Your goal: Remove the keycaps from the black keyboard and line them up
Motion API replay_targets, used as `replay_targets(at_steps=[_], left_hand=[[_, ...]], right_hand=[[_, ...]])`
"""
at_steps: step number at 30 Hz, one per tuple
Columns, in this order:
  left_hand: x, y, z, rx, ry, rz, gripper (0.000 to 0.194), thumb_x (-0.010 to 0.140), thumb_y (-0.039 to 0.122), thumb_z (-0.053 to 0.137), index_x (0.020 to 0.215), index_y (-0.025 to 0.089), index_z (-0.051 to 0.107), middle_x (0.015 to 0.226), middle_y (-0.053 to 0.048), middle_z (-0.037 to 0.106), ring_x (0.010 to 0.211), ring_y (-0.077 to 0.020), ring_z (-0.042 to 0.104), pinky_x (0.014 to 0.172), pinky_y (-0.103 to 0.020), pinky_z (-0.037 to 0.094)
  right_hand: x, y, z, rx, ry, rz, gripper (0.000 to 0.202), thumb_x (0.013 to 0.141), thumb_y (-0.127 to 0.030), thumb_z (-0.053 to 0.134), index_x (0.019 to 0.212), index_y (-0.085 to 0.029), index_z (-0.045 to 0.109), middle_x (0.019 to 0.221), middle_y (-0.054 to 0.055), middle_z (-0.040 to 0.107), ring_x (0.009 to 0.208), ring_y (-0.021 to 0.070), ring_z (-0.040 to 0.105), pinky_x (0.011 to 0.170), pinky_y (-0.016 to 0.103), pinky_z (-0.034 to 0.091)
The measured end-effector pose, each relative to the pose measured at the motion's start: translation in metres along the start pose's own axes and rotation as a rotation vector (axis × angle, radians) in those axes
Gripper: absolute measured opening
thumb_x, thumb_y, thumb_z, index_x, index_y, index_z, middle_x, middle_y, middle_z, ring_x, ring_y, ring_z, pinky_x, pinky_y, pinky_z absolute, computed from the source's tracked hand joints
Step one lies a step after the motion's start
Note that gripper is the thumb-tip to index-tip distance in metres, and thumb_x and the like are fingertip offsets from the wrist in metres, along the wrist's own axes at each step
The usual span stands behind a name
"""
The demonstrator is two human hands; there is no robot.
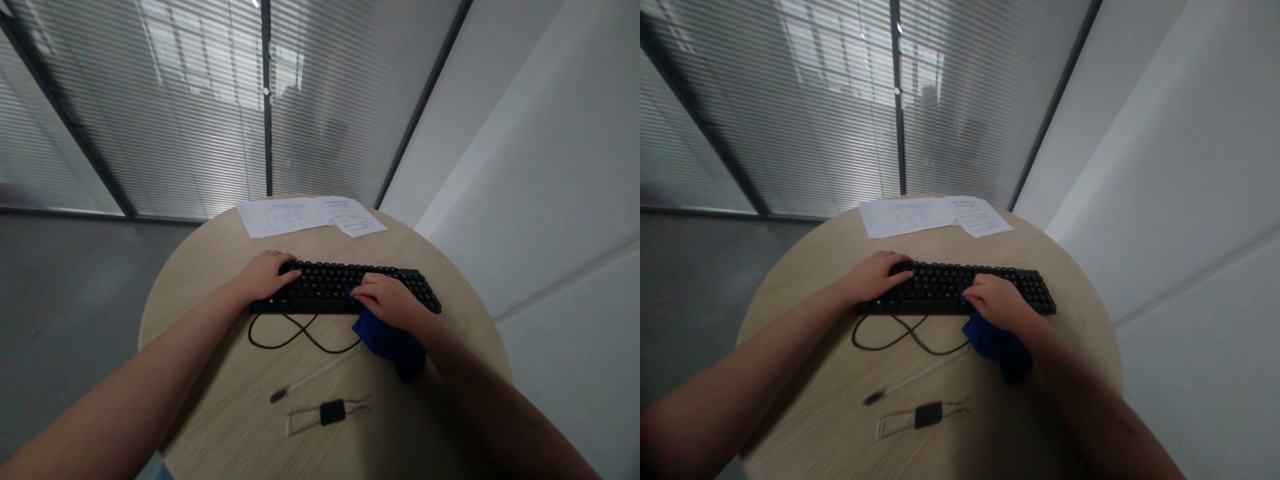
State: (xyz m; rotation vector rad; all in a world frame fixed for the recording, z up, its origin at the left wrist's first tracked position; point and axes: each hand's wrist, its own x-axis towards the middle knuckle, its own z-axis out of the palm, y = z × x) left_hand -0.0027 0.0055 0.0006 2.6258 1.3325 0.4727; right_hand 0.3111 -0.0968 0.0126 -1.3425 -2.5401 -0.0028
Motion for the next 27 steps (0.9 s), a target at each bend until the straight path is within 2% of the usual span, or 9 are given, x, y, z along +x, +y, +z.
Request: replay_targets(at_steps=[2, 8, 10, 15, 23, 27], left_hand=[[0.000, 0.001, -0.001, 0.003, 0.003, 0.000, 0.058, 0.093, 0.058, 0.044, 0.126, 0.016, 0.067, 0.122, -0.015, 0.071, 0.113, -0.0324, 0.063, 0.105, -0.047, 0.045], [0.000, 0.000, -0.001, -0.001, 0.000, 0.012, 0.058, 0.094, 0.058, 0.045, 0.125, 0.015, 0.068, 0.121, -0.015, 0.072, 0.112, -0.0318, 0.064, 0.104, -0.046, 0.046], [0.000, 0.000, 0.000, -0.006, 0.006, 0.018, 0.058, 0.094, 0.058, 0.045, 0.125, 0.015, 0.068, 0.121, -0.015, 0.072, 0.113, -0.0319, 0.064, 0.105, -0.046, 0.045], [0.000, 0.000, -0.001, -0.019, 0.001, -0.003, 0.057, 0.093, 0.058, 0.045, 0.124, 0.016, 0.069, 0.120, -0.014, 0.072, 0.113, -0.0317, 0.064, 0.105, -0.046, 0.046], [0.000, 0.001, -0.002, -0.018, -0.008, -0.007, 0.061, 0.093, 0.058, 0.044, 0.127, 0.014, 0.068, 0.123, -0.016, 0.071, 0.115, -0.0328, 0.063, 0.107, -0.047, 0.045], [0.000, 0.001, -0.001, -0.017, 0.001, -0.002, 0.060, 0.092, 0.059, 0.045, 0.126, 0.014, 0.068, 0.123, -0.016, 0.071, 0.115, -0.0329, 0.063, 0.106, -0.047, 0.046]], right_hand=[[0.000, -0.001, -0.002, 0.003, -0.026, 0.004, 0.021, 0.098, -0.022, 0.060, 0.103, -0.023, 0.080, 0.089, 0.005, 0.067, 0.088, 0.0188, 0.063, 0.077, 0.029, 0.046], [0.002, -0.003, -0.001, -0.010, 0.018, 0.050, 0.021, 0.099, -0.025, 0.059, 0.101, -0.022, 0.079, 0.090, 0.006, 0.069, 0.089, 0.0191, 0.064, 0.079, 0.029, 0.047], [-0.001, 0.002, -0.007, -0.021, 0.020, 0.050, 0.020, 0.098, -0.024, 0.059, 0.101, -0.022, 0.079, 0.090, 0.006, 0.070, 0.089, 0.0195, 0.065, 0.079, 0.030, 0.047], [-0.015, 0.022, -0.022, 0.000, 0.137, 0.155, 0.022, 0.099, -0.024, 0.057, 0.105, -0.019, 0.078, 0.094, 0.007, 0.074, 0.086, 0.0197, 0.067, 0.080, 0.031, 0.048], [-0.006, 0.011, -0.009, -0.007, -0.061, 0.071, 0.020, 0.098, -0.024, 0.060, 0.102, -0.022, 0.079, 0.092, 0.006, 0.072, 0.087, 0.0188, 0.066, 0.077, 0.029, 0.046], [-0.006, 0.010, -0.011, -0.019, -0.097, 0.088, 0.019, 0.097, -0.026, 0.061, 0.103, -0.023, 0.080, 0.093, 0.005, 0.072, 0.089, 0.0189, 0.066, 0.077, 0.028, 0.045]])
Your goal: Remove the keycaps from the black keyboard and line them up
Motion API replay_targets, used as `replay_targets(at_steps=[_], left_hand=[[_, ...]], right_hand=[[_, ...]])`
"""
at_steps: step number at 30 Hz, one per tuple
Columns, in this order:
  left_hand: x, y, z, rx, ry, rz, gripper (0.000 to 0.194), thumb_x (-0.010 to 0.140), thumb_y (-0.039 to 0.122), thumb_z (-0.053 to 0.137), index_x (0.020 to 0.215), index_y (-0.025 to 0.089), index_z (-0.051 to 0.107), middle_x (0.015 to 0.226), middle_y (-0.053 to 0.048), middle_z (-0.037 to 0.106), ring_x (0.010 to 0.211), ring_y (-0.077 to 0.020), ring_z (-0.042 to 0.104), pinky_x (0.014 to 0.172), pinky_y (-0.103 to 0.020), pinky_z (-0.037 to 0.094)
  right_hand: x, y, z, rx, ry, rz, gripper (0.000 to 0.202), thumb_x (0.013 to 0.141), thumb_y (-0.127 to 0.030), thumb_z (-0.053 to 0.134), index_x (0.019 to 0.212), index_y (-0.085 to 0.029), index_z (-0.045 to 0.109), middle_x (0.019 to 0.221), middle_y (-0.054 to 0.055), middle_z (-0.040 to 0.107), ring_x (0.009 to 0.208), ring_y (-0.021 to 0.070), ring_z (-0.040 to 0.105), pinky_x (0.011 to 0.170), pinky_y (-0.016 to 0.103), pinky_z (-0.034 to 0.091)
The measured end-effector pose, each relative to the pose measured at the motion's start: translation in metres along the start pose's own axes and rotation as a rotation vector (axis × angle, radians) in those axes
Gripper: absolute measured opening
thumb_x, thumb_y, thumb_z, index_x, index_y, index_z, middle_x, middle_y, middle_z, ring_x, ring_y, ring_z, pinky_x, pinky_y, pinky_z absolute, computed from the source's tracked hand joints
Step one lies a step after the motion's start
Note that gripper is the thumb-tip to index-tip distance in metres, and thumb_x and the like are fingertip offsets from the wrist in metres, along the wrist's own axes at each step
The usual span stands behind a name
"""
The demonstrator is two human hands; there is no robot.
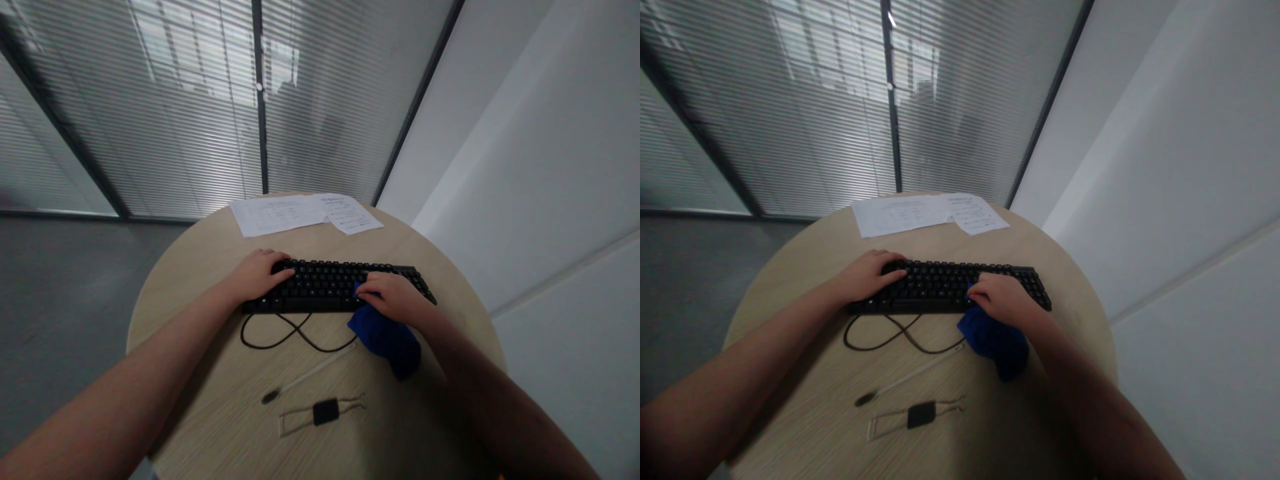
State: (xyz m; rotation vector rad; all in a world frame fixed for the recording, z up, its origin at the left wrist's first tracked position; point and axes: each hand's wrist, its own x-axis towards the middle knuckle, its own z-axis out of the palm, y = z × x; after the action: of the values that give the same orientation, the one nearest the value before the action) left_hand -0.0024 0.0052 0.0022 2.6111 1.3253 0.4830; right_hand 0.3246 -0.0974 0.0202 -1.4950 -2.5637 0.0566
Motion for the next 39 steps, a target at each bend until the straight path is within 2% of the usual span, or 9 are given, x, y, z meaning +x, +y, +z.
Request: replay_targets(at_steps=[4, 7, 13, 15, 21, 25, 29, 36, 39], left_hand=[[0.000, 0.001, -0.001, -0.005, -0.003, -0.010, 0.059, 0.092, 0.058, 0.046, 0.126, 0.016, 0.068, 0.123, -0.016, 0.071, 0.115, -0.0325, 0.063, 0.107, -0.047, 0.045], [0.000, 0.000, 0.000, -0.005, 0.000, -0.015, 0.058, 0.092, 0.059, 0.046, 0.125, 0.017, 0.068, 0.122, -0.015, 0.071, 0.114, -0.0319, 0.063, 0.107, -0.047, 0.045], [0.000, -0.001, 0.000, -0.013, 0.006, -0.008, 0.057, 0.092, 0.058, 0.046, 0.124, 0.018, 0.069, 0.121, -0.014, 0.072, 0.113, -0.0315, 0.063, 0.106, -0.047, 0.046], [-0.001, 0.000, -0.001, -0.009, 0.007, -0.018, 0.057, 0.092, 0.059, 0.046, 0.124, 0.018, 0.069, 0.121, -0.014, 0.072, 0.113, -0.0315, 0.063, 0.105, -0.047, 0.046], [0.000, 0.000, -0.002, 0.009, -0.010, -0.008, 0.058, 0.093, 0.059, 0.044, 0.125, 0.017, 0.068, 0.123, -0.014, 0.071, 0.114, -0.0312, 0.063, 0.107, -0.045, 0.046], [0.001, 0.000, -0.001, 0.016, -0.016, -0.005, 0.061, 0.093, 0.060, 0.044, 0.127, 0.014, 0.067, 0.123, -0.016, 0.071, 0.115, -0.0323, 0.062, 0.107, -0.046, 0.045], [0.000, 0.002, -0.002, 0.002, -0.005, -0.012, 0.059, 0.092, 0.059, 0.044, 0.125, 0.017, 0.068, 0.122, -0.015, 0.071, 0.114, -0.0327, 0.063, 0.106, -0.048, 0.046], [0.001, 0.003, -0.004, -0.016, 0.002, -0.004, 0.057, 0.090, 0.058, 0.046, 0.122, 0.017, 0.069, 0.120, -0.015, 0.072, 0.113, -0.0323, 0.064, 0.106, -0.047, 0.046], [0.001, 0.002, -0.003, -0.022, 0.003, 0.002, 0.056, 0.091, 0.058, 0.045, 0.122, 0.017, 0.069, 0.122, -0.014, 0.072, 0.114, -0.0315, 0.064, 0.107, -0.046, 0.045]], right_hand=[[0.002, -0.006, 0.002, -0.019, 0.041, 0.041, 0.022, 0.099, -0.025, 0.058, 0.104, -0.022, 0.079, 0.094, 0.006, 0.071, 0.088, 0.0185, 0.065, 0.078, 0.028, 0.045], [0.001, -0.007, -0.001, -0.035, 0.018, 0.024, 0.022, 0.099, -0.025, 0.058, 0.103, -0.023, 0.079, 0.093, 0.005, 0.071, 0.088, 0.0191, 0.066, 0.076, 0.029, 0.045], [-0.019, 0.023, -0.028, 0.004, 0.110, 0.068, 0.022, 0.098, -0.026, 0.057, 0.100, -0.022, 0.078, 0.094, 0.006, 0.074, 0.087, 0.0203, 0.067, 0.080, 0.032, 0.048], [-0.022, 0.028, -0.030, 0.036, 0.112, 0.065, 0.022, 0.098, -0.026, 0.057, 0.101, -0.022, 0.079, 0.094, 0.006, 0.075, 0.086, 0.0199, 0.067, 0.080, 0.032, 0.049], [-0.008, 0.007, -0.011, -0.023, 0.000, 0.037, 0.021, 0.096, -0.024, 0.060, 0.102, -0.022, 0.080, 0.096, 0.007, 0.074, 0.090, 0.0210, 0.068, 0.079, 0.031, 0.049], [-0.011, 0.012, -0.013, -0.049, -0.063, 0.079, 0.019, 0.093, -0.023, 0.063, 0.099, -0.023, 0.081, 0.097, 0.006, 0.076, 0.090, 0.0217, 0.069, 0.079, 0.032, 0.049], [-0.017, 0.020, -0.019, -0.039, -0.071, 0.112, 0.019, 0.092, -0.021, 0.064, 0.098, -0.024, 0.081, 0.097, 0.005, 0.077, 0.090, 0.0219, 0.069, 0.083, 0.033, 0.050], [-0.004, -0.002, -0.010, -0.091, -0.002, 0.089, 0.023, 0.097, -0.024, 0.058, 0.098, -0.023, 0.081, 0.098, 0.007, 0.075, 0.090, 0.0211, 0.069, 0.077, 0.031, 0.049], [-0.005, 0.001, -0.011, -0.081, -0.009, 0.091, 0.022, 0.096, -0.022, 0.059, 0.099, -0.024, 0.081, 0.098, 0.007, 0.075, 0.090, 0.0214, 0.069, 0.077, 0.031, 0.049]])
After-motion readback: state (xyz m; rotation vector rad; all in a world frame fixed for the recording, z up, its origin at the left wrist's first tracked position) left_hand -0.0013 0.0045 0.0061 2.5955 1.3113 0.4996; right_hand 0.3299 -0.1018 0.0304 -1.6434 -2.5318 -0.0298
